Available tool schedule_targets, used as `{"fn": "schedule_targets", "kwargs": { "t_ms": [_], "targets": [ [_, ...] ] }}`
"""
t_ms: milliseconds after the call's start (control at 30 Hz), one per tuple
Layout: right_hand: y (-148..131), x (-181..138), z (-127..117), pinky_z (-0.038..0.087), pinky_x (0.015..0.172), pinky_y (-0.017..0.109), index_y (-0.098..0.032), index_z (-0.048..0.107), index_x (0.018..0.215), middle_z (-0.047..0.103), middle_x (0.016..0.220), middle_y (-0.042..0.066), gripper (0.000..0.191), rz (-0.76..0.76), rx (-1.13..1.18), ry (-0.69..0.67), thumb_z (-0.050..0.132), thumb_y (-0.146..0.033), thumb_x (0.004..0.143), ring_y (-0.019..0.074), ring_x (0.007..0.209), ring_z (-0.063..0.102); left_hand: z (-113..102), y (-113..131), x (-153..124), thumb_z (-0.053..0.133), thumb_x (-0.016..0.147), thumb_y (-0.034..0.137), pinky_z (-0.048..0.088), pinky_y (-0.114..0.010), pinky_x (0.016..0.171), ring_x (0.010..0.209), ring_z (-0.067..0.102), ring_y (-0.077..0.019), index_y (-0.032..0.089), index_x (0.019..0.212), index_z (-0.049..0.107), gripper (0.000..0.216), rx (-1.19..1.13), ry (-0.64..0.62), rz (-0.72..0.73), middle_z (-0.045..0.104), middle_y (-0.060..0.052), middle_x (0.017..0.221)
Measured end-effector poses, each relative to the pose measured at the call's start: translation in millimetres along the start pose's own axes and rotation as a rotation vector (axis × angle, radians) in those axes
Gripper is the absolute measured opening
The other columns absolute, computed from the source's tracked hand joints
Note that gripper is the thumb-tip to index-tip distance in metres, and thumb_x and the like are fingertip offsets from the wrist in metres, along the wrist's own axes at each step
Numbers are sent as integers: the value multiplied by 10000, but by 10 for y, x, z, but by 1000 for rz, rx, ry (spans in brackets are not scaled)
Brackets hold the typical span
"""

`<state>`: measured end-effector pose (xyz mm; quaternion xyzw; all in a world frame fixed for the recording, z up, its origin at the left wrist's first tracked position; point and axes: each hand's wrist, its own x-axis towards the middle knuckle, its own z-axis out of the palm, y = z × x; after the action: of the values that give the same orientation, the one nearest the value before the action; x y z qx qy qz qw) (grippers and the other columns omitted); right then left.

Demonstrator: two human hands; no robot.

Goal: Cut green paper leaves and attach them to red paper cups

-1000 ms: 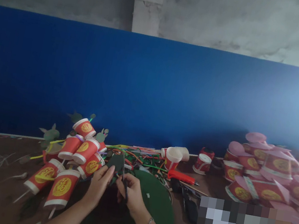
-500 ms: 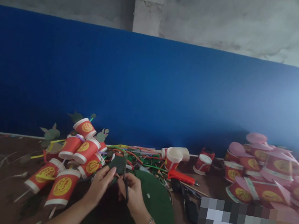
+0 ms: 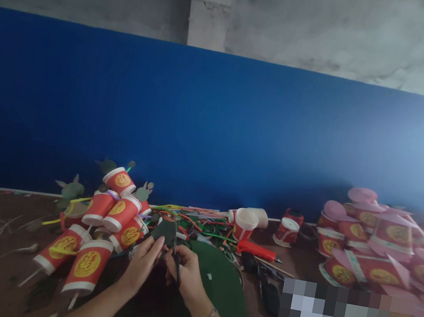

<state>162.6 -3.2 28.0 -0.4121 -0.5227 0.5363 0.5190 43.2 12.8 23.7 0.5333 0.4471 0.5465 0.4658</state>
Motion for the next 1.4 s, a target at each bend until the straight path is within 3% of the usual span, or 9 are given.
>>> {"fn": "schedule_targets", "kwargs": {
  "t_ms": [167,533,700,867,1067,1400],
  "targets": [
    [2,0,-18,359,345,154,-162,553,705,497,446,-71,341,-16,3,-2,727,-444,626,60,365,431,-8,-63,17,533,751,539,288,-213,481,504,324,-86,195,612,401,395,-73,-83,-18,378,72,551],
    [8,5,-13,342,305,163,-164,525,630,425,398,-90,320,-21,-26,3,714,-423,634,53,320,371,-39,-97,39,536,766,507,364,-214,544,550,412,-101,181,628,454,362,-54,-2,40,446,50,591],
    [18,6,-1,342,297,160,-166,525,629,426,402,-89,319,-2,-50,22,707,-428,639,55,321,377,-41,-93,57,516,791,490,356,-216,544,555,401,-103,183,634,449,351,-68,59,48,407,57,580],
    [11,-1,3,375,323,167,-164,528,648,450,416,-85,323,13,-26,0,714,-428,635,59,340,399,-27,0,18,494,794,511,337,-224,532,534,371,-103,187,635,454,363,6,-2,63,399,60,566],
    [6,-12,-17,381,363,159,-159,553,718,499,447,-72,328,-20,10,-15,716,-434,641,59,371,428,-8,-16,15,520,767,521,320,-222,505,523,361,-100,181,684,490,351,-67,-89,28,413,55,579],
    [16,3,-14,352,305,157,-166,520,634,433,395,-91,328,8,-35,18,712,-431,635,55,326,383,-29,-49,31,530,734,565,312,-215,486,505,340,-97,194,635,452,392,-19,-17,-6,386,65,564]
  ]
}}
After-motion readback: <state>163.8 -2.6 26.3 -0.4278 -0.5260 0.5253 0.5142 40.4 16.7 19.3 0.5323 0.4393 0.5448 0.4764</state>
